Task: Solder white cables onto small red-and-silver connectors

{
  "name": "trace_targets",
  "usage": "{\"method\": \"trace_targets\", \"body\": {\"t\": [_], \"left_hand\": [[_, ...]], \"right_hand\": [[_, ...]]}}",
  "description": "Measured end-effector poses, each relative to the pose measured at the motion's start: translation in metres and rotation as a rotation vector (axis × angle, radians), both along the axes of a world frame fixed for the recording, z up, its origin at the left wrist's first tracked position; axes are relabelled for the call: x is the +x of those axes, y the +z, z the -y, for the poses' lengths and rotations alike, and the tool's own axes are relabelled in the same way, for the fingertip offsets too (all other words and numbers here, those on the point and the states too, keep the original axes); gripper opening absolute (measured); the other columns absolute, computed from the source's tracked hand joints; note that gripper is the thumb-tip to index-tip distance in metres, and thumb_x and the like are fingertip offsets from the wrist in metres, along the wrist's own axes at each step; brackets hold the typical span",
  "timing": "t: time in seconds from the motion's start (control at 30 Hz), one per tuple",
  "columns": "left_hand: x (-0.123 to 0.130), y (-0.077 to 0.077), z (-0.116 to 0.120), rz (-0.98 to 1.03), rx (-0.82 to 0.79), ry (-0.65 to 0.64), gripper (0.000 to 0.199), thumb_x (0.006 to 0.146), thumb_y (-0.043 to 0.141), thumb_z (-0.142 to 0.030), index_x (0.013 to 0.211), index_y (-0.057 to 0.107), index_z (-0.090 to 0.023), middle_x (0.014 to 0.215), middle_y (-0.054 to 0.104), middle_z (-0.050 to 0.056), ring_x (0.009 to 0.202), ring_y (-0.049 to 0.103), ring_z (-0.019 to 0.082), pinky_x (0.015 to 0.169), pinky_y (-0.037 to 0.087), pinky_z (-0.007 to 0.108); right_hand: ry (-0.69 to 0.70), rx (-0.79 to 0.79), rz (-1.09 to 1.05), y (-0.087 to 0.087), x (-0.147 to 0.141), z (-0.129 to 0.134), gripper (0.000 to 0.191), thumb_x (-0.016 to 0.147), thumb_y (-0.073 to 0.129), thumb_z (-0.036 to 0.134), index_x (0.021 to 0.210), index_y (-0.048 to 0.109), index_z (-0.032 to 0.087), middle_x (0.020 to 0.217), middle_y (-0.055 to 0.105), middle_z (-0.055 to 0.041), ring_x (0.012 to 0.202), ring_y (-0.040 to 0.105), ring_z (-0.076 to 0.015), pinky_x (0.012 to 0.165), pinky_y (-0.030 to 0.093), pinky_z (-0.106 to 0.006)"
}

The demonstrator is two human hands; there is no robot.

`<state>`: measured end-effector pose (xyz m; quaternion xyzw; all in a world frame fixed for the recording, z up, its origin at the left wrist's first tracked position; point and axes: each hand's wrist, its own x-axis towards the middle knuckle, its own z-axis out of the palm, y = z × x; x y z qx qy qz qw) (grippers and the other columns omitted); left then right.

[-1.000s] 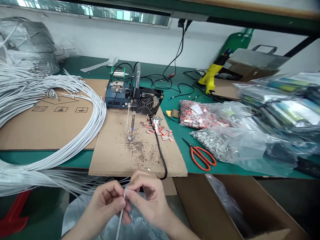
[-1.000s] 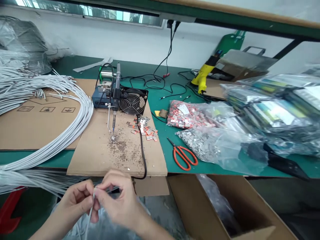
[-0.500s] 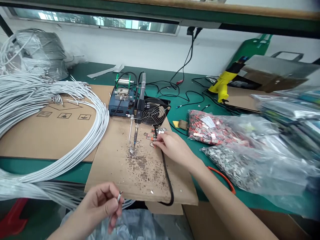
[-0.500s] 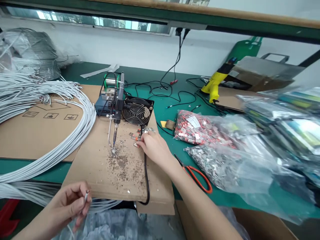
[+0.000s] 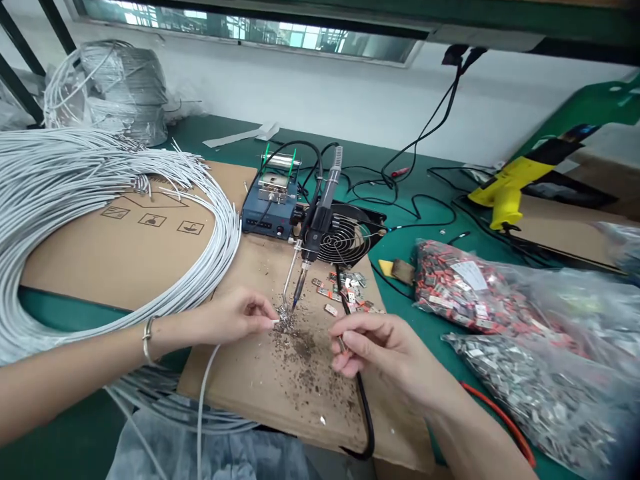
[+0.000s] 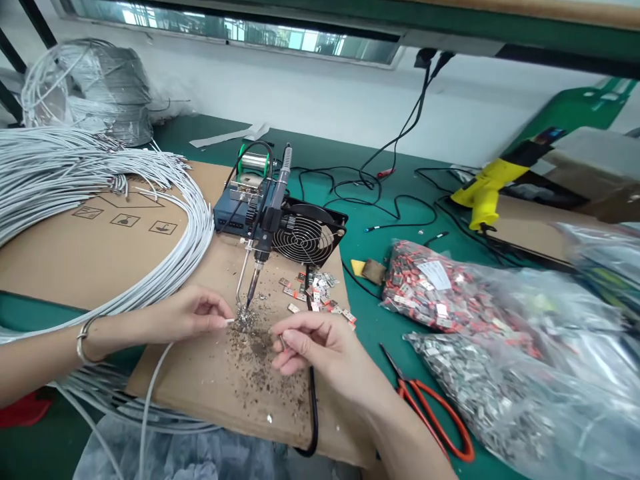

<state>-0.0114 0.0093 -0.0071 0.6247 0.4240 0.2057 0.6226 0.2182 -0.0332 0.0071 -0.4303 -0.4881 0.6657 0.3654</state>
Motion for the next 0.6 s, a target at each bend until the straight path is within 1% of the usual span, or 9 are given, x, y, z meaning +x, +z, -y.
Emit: {"method": "trace_targets", "body": {"t": [0.03, 0.1, 0.17, 0.23, 0.3, 0.37, 0.43, 0.5, 0.6], "left_hand": [[0.001, 0.001, -0.005, 0.003, 0.017, -0.024, 0.007, 0.068, 0.061, -0.014, 0.074, 0.065, -0.013, 0.054, 0.051, -0.004, 0.048, 0.040, 0.008, 0.042, 0.029, 0.016], [0.003, 0.001, -0.011, 0.007, 0.022, -0.078, 0.008, 0.068, 0.061, -0.012, 0.074, 0.066, -0.013, 0.056, 0.054, -0.003, 0.050, 0.042, 0.008, 0.045, 0.031, 0.016], [0.003, 0.001, -0.014, 0.006, -0.007, -0.132, 0.009, 0.072, 0.058, -0.015, 0.077, 0.065, -0.012, 0.055, 0.052, -0.004, 0.044, 0.040, 0.007, 0.041, 0.029, 0.016], [0.002, 0.000, -0.015, -0.001, -0.041, -0.173, 0.013, 0.076, 0.055, -0.020, 0.082, 0.063, -0.012, 0.054, 0.051, -0.004, 0.038, 0.036, 0.005, 0.035, 0.026, 0.015], [0.001, -0.001, -0.015, -0.007, -0.067, -0.207, 0.015, 0.077, 0.055, -0.023, 0.084, 0.062, -0.012, 0.056, 0.052, -0.004, 0.036, 0.036, 0.004, 0.033, 0.025, 0.015], [0.000, -0.001, -0.015, -0.013, -0.082, -0.230, 0.016, 0.078, 0.055, -0.025, 0.085, 0.062, -0.012, 0.058, 0.050, -0.005, 0.037, 0.038, 0.003, 0.033, 0.027, 0.014], [0.000, 0.000, -0.015, -0.031, -0.096, -0.242, 0.018, 0.079, 0.055, -0.028, 0.086, 0.061, -0.013, 0.054, 0.045, -0.007, 0.038, 0.039, 0.004, 0.033, 0.029, 0.013], [-0.001, 0.001, -0.015, -0.055, -0.115, -0.231, 0.021, 0.080, 0.053, -0.031, 0.088, 0.061, -0.013, 0.052, 0.042, -0.008, 0.039, 0.040, 0.004, 0.033, 0.032, 0.013], [0.000, 0.003, -0.015, -0.086, -0.153, -0.179, 0.022, 0.080, 0.053, -0.029, 0.091, 0.061, -0.012, 0.054, 0.047, -0.006, 0.039, 0.042, 0.005, 0.032, 0.033, 0.014]], "right_hand": [[-0.006, -0.060, -0.056, -0.002, -0.002, 0.000, 0.009, 0.068, 0.073, 0.027, 0.071, 0.071, 0.019, 0.062, 0.066, -0.0008, 0.052, 0.067, -0.0127, 0.045, 0.054, -0.018], [-0.032, -0.126, -0.115, -0.005, -0.005, 0.000, 0.010, 0.066, 0.074, 0.025, 0.074, 0.071, 0.021, 0.063, 0.067, 0.0002, 0.058, 0.069, -0.0132, 0.050, 0.055, -0.016], [-0.035, -0.155, -0.102, -0.009, -0.006, -0.002, 0.014, 0.066, 0.074, 0.026, 0.079, 0.071, 0.020, 0.066, 0.068, -0.0011, 0.063, 0.069, -0.0139, 0.055, 0.056, -0.017], [-0.033, -0.146, -0.056, -0.011, -0.007, -0.005, 0.015, 0.067, 0.074, 0.027, 0.079, 0.071, 0.018, 0.067, 0.070, -0.0029, 0.064, 0.069, -0.0136, 0.058, 0.056, -0.018], [-0.052, -0.109, 0.005, -0.012, -0.009, -0.010, 0.014, 0.066, 0.074, 0.028, 0.073, 0.070, 0.016, 0.062, 0.068, -0.0022, 0.058, 0.066, -0.0106, 0.054, 0.055, -0.016], [-0.064, -0.095, 0.061, -0.013, -0.014, -0.015, 0.017, 0.065, 0.074, 0.029, 0.070, 0.068, 0.015, 0.056, 0.065, -0.0002, 0.049, 0.061, -0.0075, 0.047, 0.051, -0.014], [-0.079, -0.127, 0.079, -0.015, -0.021, -0.019, 0.021, 0.063, 0.076, 0.031, 0.070, 0.066, 0.014, 0.054, 0.063, 0.0008, 0.047, 0.060, -0.0073, 0.045, 0.051, -0.014], [-0.128, -0.163, 0.051, -0.018, -0.028, -0.020, 0.025, 0.059, 0.077, 0.032, 0.071, 0.065, 0.014, 0.059, 0.065, 0.0000, 0.054, 0.063, -0.0097, 0.053, 0.054, -0.018], [-0.197, -0.202, -0.004, -0.026, -0.035, -0.020, 0.026, 0.059, 0.078, 0.030, 0.074, 0.065, 0.015, 0.063, 0.067, -0.0005, 0.059, 0.065, -0.0103, 0.060, 0.055, -0.019]]}}
